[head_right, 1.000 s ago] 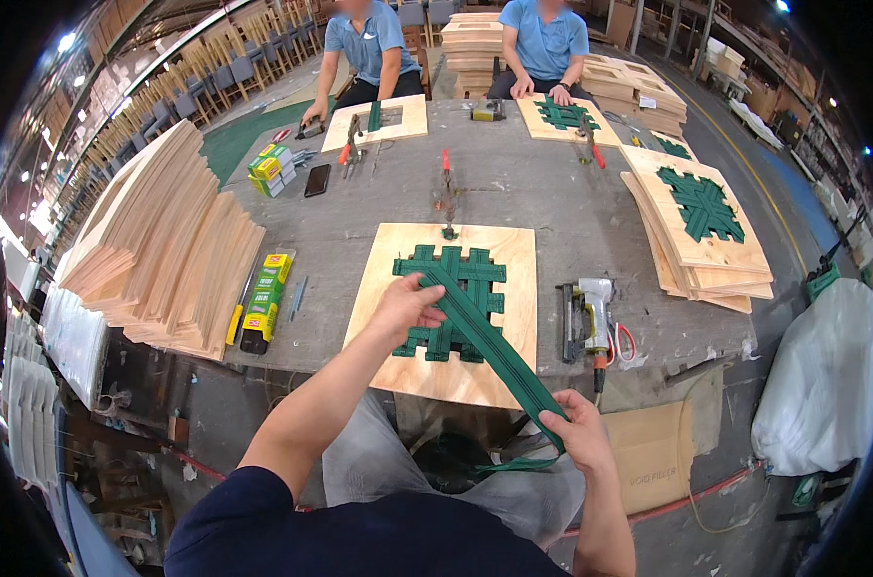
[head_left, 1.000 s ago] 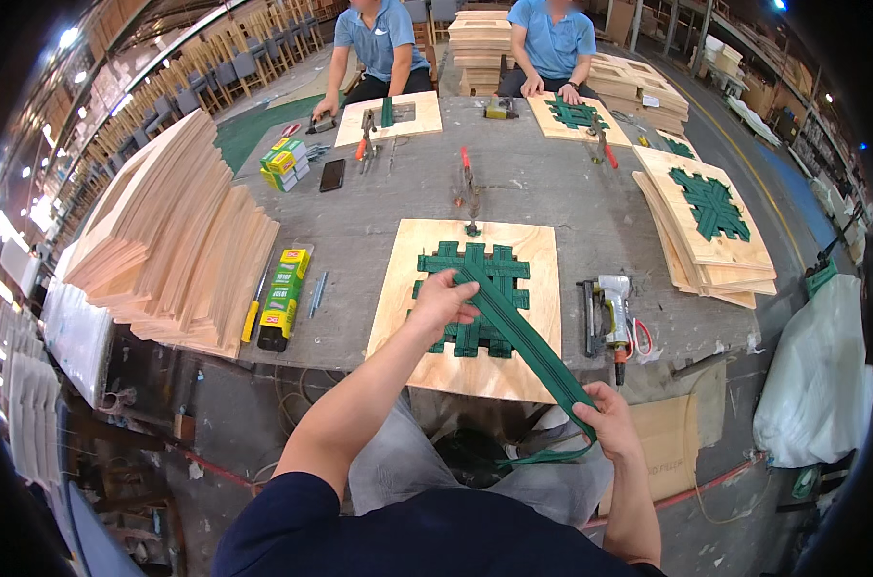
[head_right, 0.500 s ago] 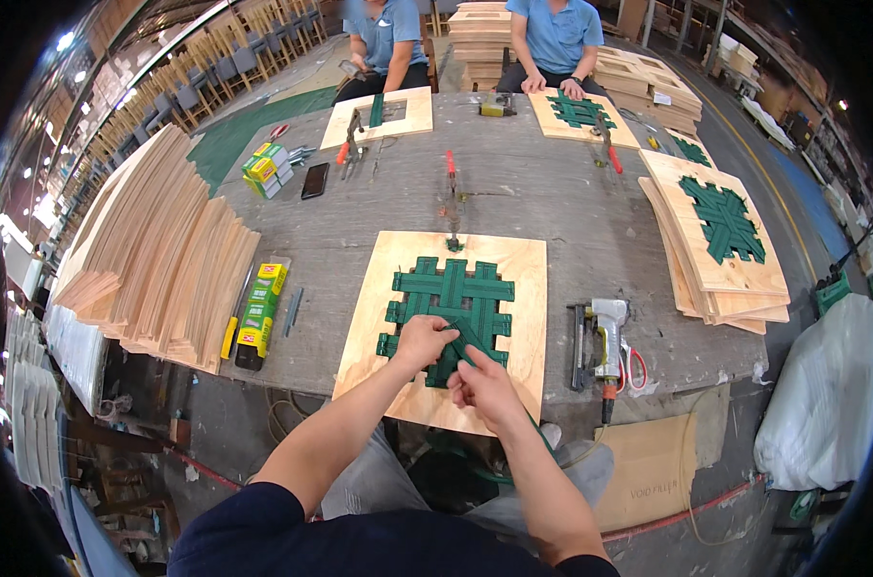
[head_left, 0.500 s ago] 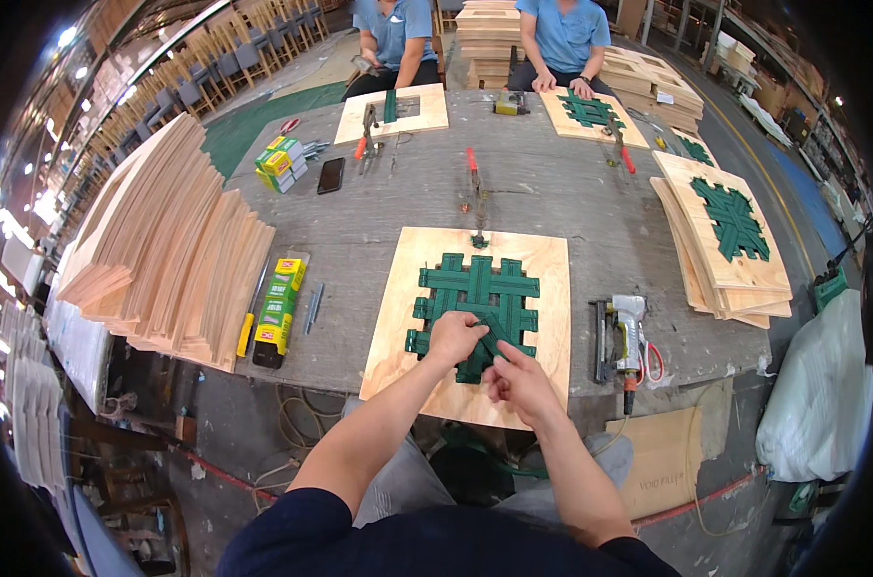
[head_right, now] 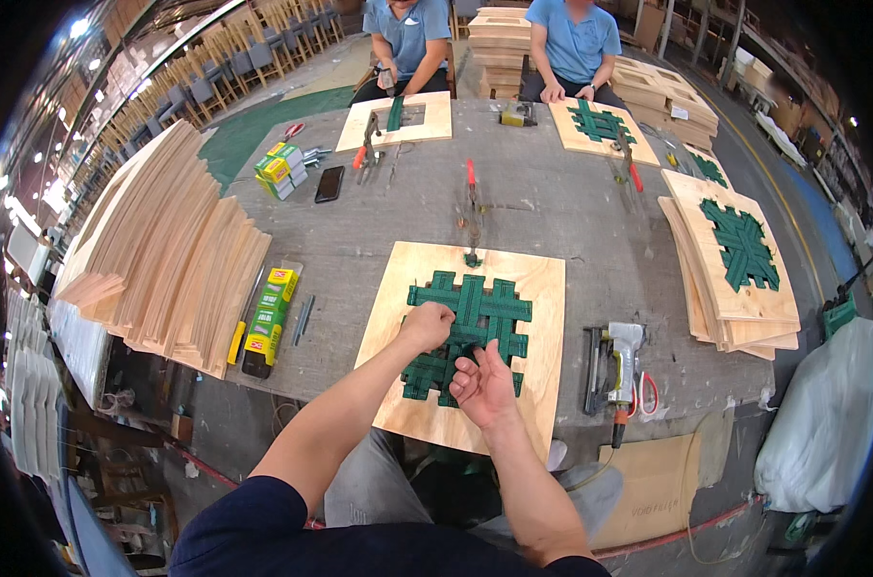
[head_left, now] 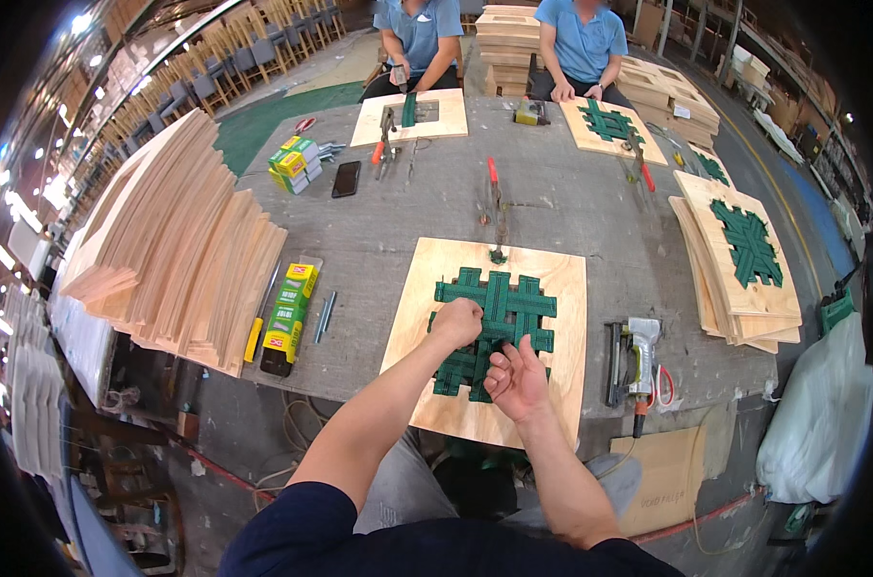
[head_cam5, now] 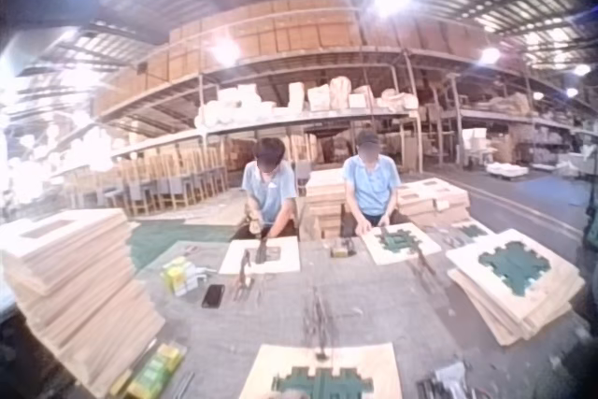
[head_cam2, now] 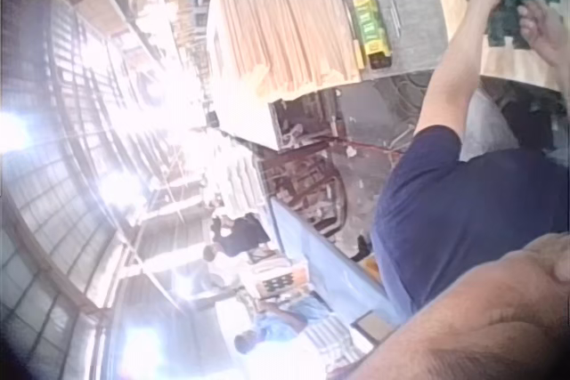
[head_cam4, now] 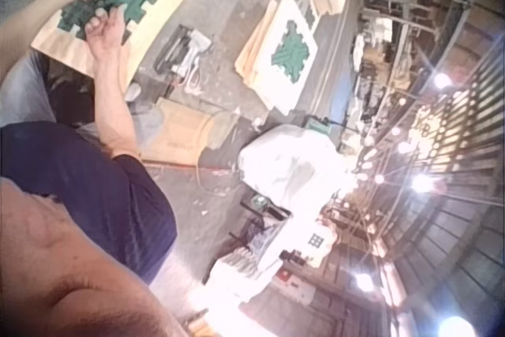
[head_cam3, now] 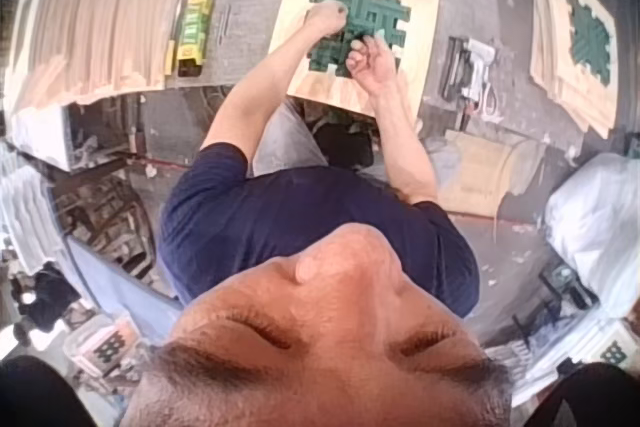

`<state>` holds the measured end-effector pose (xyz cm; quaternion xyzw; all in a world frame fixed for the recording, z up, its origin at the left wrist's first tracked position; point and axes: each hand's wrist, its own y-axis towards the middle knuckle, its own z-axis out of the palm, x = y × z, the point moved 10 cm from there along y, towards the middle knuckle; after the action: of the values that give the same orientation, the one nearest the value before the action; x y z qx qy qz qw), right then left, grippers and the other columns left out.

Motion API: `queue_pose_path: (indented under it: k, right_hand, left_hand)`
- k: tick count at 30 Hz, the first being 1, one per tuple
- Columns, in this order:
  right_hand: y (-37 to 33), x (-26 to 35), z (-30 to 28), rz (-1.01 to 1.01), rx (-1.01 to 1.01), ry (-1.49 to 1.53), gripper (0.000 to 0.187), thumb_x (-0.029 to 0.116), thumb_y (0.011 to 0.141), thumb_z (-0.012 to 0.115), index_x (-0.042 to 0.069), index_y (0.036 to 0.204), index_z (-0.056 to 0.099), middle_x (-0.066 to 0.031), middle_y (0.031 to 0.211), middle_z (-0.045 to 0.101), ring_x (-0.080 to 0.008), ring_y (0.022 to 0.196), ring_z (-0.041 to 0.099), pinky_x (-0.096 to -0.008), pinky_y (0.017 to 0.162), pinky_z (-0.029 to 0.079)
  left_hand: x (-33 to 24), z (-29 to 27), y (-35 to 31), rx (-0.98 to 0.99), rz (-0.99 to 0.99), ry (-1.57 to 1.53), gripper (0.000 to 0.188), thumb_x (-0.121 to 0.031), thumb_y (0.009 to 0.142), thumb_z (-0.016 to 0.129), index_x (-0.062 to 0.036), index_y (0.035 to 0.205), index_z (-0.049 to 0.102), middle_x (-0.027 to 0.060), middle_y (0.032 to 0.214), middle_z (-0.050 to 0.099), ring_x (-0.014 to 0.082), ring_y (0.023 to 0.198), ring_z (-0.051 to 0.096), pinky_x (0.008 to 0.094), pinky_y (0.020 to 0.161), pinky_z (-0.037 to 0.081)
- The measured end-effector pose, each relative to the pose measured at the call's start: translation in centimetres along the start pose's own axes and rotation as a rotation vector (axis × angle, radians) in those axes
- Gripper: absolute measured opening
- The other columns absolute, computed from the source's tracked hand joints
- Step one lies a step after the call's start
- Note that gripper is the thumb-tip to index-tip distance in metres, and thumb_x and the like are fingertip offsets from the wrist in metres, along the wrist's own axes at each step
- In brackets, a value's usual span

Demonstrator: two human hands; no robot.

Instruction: The person assembles a green woven decorative panel on a wooden board by folding green strips into a lattice pattern and securing them with a staple gun. They trim excess material with scissors and continue adding strips to complete the design.

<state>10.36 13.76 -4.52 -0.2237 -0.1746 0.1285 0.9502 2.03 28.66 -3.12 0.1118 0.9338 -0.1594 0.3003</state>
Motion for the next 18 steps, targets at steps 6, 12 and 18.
queue_pose_path:
  k: [6,12,18]
  right_hand:
    - [2.7,0.4,-0.5,0.080,0.210,0.281,0.054,0.068,0.096,0.058,0.014,0.096,0.058,-0.0028,0.078,0.064,-0.0139,0.058,0.058,-0.0281,0.055,0.048]
    - [5.7,0.7,-1.0,0.185,0.028,0.187,0.055,0.066,0.097,0.058,0.012,0.089,0.058,-0.0029,0.078,0.064,-0.0130,0.060,0.059,-0.0281,0.055,0.050]
    - [3.9,-1.2,-3.3,0.038,-0.248,-0.005,0.036,0.043,0.103,0.064,0.009,0.093,0.061,0.0016,0.070,0.057,-0.0108,0.056,0.051,-0.0286,0.051,0.042]
  left_hand:
    - [0.5,1.3,1.3,0.220,-0.189,-0.272,0.027,-0.015,0.095,0.059,-0.0083,0.115,0.075,0.0107,0.077,0.070,0.0196,0.051,0.066,0.0353,0.044,0.055]
    - [0.4,1.8,1.2,0.322,-0.218,-0.449,0.028,-0.016,0.097,0.062,-0.0072,0.121,0.073,0.0080,0.074,0.064,0.0189,0.050,0.065,0.0352,0.042,0.054]
    - [0.8,1.9,1.4,0.350,-0.232,-0.456,0.026,-0.017,0.097,0.063,-0.0050,0.118,0.072,0.0076,0.071,0.063,0.0189,0.050,0.065,0.0349,0.042,0.055]
